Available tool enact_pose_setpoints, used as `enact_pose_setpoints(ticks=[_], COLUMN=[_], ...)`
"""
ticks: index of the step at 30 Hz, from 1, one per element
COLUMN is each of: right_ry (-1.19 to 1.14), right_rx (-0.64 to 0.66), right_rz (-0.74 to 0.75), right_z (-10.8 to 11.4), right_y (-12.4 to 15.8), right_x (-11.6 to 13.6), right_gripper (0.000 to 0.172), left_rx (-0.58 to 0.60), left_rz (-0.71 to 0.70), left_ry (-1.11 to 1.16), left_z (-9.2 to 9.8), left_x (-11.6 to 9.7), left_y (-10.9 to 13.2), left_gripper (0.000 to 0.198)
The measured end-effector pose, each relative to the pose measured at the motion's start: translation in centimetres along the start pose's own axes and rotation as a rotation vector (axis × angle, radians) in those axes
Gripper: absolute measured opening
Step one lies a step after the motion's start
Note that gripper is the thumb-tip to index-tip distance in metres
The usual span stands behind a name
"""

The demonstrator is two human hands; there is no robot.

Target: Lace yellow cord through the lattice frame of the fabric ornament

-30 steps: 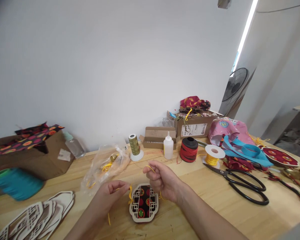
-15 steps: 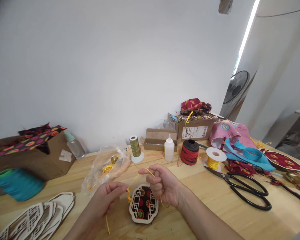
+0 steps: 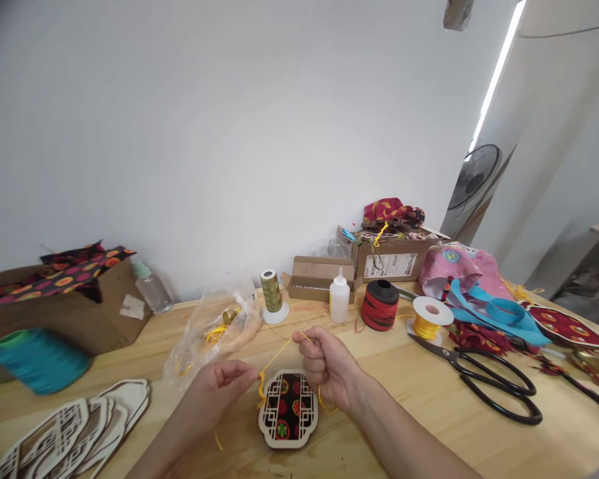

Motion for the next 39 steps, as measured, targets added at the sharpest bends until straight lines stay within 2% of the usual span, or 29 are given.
enact_pose_setpoints(ticks=[5, 10, 13, 16, 20, 23, 26, 31, 39], right_ry=[0.034, 0.173, 0.343, 0.593, 0.876, 1.019, 1.067, 1.145, 1.167], right_rx=[0.073, 0.192, 0.165, 0.164, 0.118, 0.084, 0.053, 0.091, 0.09], right_rz=[-0.078, -0.184, -0.076, 0.015, 0.114, 0.175, 0.166, 0.245, 0.244], right_z=[-0.3, -0.9, -1.9, -3.1, -3.9, -3.7, -3.2, -2.9, -3.0], right_y=[0.6, 1.3, 1.5, 1.5, 1.1, 1.0, 1.0, 1.0, 0.8], right_x=[0.3, -0.3, -1.1, -2.4, -4.0, -4.5, -4.7, -4.7, -4.2], right_gripper=[0.016, 0.031, 0.044, 0.052, 0.059, 0.056, 0.051, 0.047, 0.045], left_rx=[0.003, 0.077, 0.098, 0.108, 0.094, 0.083, 0.116, 0.177, 0.09], left_rz=[-0.051, 0.042, 0.049, -0.024, -0.044, -0.067, -0.101, -0.126, -0.119], left_ry=[-0.055, 0.046, 0.14, 0.207, 0.165, 0.098, 0.117, 0.172, 0.082], left_z=[-0.1, -0.3, -0.5, -0.6, -0.6, -0.5, -0.6, -0.8, -0.3], left_x=[0.2, 0.5, 0.2, -0.1, -0.1, -0.2, -0.7, -0.9, -0.3], left_y=[0.0, 0.0, 0.3, 0.5, 0.4, 0.5, 0.8, 0.9, 0.3], left_gripper=[0.026, 0.028, 0.028, 0.028, 0.029, 0.027, 0.019, 0.014, 0.021])
Point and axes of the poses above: each hand's wrist, its own y-axis away from the middle knuckle, its own z-axis out of the back of the hand, x = y × z, the point moved 1 cm from there along -y, towards the middle knuckle
